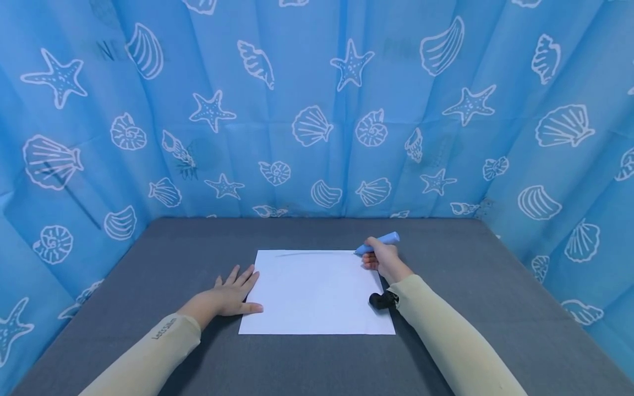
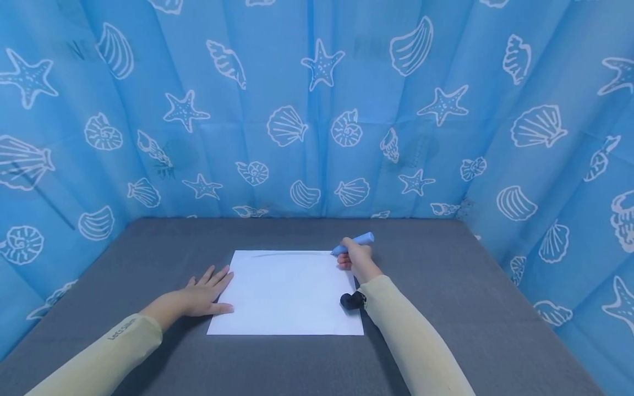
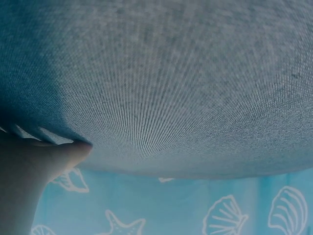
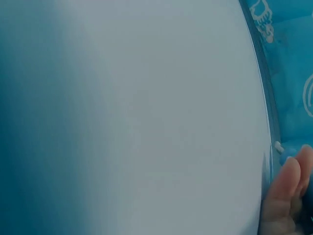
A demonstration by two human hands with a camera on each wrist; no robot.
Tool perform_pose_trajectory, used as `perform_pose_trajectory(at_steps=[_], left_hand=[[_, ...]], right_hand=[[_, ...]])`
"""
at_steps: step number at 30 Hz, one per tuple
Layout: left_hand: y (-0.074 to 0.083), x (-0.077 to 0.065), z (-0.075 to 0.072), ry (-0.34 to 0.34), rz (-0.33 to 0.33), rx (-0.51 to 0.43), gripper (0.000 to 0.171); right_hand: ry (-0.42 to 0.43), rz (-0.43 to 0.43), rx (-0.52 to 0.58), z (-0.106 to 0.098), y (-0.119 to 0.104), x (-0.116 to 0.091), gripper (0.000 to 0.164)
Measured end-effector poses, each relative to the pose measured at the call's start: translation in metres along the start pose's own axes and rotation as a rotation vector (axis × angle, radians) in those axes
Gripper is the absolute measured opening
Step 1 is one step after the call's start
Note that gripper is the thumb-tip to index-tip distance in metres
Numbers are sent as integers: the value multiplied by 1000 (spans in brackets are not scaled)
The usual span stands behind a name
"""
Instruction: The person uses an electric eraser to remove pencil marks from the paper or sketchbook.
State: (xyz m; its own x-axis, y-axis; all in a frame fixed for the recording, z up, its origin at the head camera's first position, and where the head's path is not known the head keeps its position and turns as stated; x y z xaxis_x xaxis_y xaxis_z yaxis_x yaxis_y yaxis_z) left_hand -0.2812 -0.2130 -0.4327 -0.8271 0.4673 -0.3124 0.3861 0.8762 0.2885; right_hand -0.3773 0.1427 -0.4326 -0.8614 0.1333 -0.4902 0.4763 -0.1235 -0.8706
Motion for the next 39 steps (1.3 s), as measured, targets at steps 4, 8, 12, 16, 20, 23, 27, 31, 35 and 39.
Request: perform_pose_trajectory(at_steps=[4, 8, 12, 16, 20, 23, 27, 31, 35, 39], left_hand=[[0, 0, 1, 1, -1, 1, 97], [0, 0, 1, 4, -3, 7, 98], [-1, -1, 1, 14, -1, 7, 98], [-1, -1, 0, 15, 0, 3, 98], [1, -2, 0, 13, -5, 6, 98], [1, -2, -1, 9, -12, 10, 98], [3, -3, -3, 7, -15, 3, 98], [5, -5, -5, 10, -8, 2, 97], [7, -6, -5, 16, 8, -2, 95], [8, -6, -6, 21, 21, -4, 94]], right_hand=[[-28, 10, 74, -2, 1, 0, 29], [-59, 23, 58, -1, 0, 0, 27], [-51, 5, 3, 2, -2, 0, 19], [-15, -12, -32, 3, -2, 0, 18], [9, -10, -35, 3, -1, 1, 20], [17, -5, -43, 3, 0, 2, 20], [40, 8, -49, 3, 0, 3, 19], [61, 18, -66, 3, 0, 2, 19], [62, 22, -78, 4, -1, 1, 19], [55, 20, -80, 3, -1, 0, 20]])
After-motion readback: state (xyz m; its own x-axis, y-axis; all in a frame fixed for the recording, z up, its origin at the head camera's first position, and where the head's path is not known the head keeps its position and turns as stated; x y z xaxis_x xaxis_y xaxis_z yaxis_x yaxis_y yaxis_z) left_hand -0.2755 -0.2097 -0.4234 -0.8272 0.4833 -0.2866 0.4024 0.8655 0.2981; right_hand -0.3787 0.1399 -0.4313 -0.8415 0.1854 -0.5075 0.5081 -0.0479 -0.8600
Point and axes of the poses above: each hand's wrist, its own x-axis towards the middle knuckle, its own z-axis out of the palm, y = z × x, the point moved 5 cm from there along x, towards the middle knuckle, and after that the axes turned 7 degrees about z, right-handed, at the moved point
